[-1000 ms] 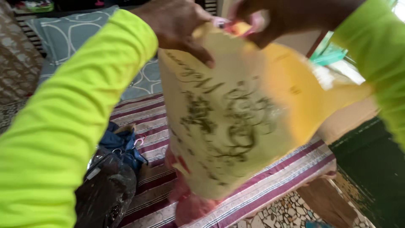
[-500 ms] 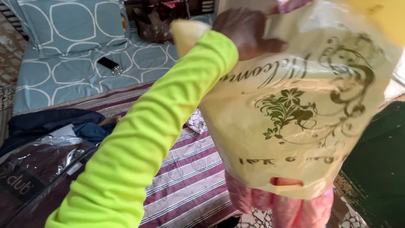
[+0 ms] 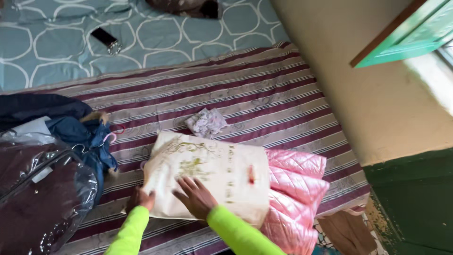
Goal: The person wipes the surface of several plastic garment bags containing clothes using a cloth. They handle a blue bag and a beige bag, wiping them on a bed, then hang the blue bag on a hanger and place it in a closet.
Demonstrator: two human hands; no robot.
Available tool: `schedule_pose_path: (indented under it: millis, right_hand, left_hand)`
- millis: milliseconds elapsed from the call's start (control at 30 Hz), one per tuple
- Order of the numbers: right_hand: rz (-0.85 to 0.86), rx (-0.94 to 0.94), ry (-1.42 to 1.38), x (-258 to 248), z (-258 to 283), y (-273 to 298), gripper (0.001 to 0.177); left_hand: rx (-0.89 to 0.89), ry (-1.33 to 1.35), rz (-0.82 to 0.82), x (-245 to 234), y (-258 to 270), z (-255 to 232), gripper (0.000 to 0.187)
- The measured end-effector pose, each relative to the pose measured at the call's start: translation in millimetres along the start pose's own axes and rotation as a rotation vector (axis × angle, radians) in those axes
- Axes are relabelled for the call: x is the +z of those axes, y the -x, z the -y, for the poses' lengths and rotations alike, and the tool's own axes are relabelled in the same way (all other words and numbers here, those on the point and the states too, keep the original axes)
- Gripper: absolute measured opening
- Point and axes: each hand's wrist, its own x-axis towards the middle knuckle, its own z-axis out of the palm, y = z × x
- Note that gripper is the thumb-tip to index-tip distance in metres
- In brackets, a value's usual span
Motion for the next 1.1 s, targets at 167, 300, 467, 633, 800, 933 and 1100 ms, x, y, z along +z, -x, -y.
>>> schedule_pose_path:
  millis: [167,300,467,633,800,933,1100]
  right_hand:
    - [0.306,0.567,-0.168,8,-12,109,0.086]
    - [0.16,1.066,-0.059,13,-59,131,0.113]
    - [-0.15,1.29,0.141,68,-108,150,0.115]
    - [-0.129,1.333,0.152,134,-130,173,0.112]
    - [-0.205,1.19,0.22,156,-147,181,0.109]
    - [-0.242,1.083,0.178,150,-169,181,0.106]
    - [-0.247,0.905,0.172,152,-176,189,0.089]
  left_hand:
    - [0.182,-0.058,-0.238,68,-45,56,0.099]
    - [0.235,0.025,-0.396,95,-77,58,0.104]
    - [0.021,0.383,-0.289,102,-120,56,0.107]
    - [0.062,0.327,-0.026,109,-115,48,0.088]
    - [0.075,0.338,-0.014,122,-110,51,0.077]
    - [0.23,0.639,-0.088,148,-104,78,0.066]
    - [0.221,0.77,-0.156,181,-68,132,0.064]
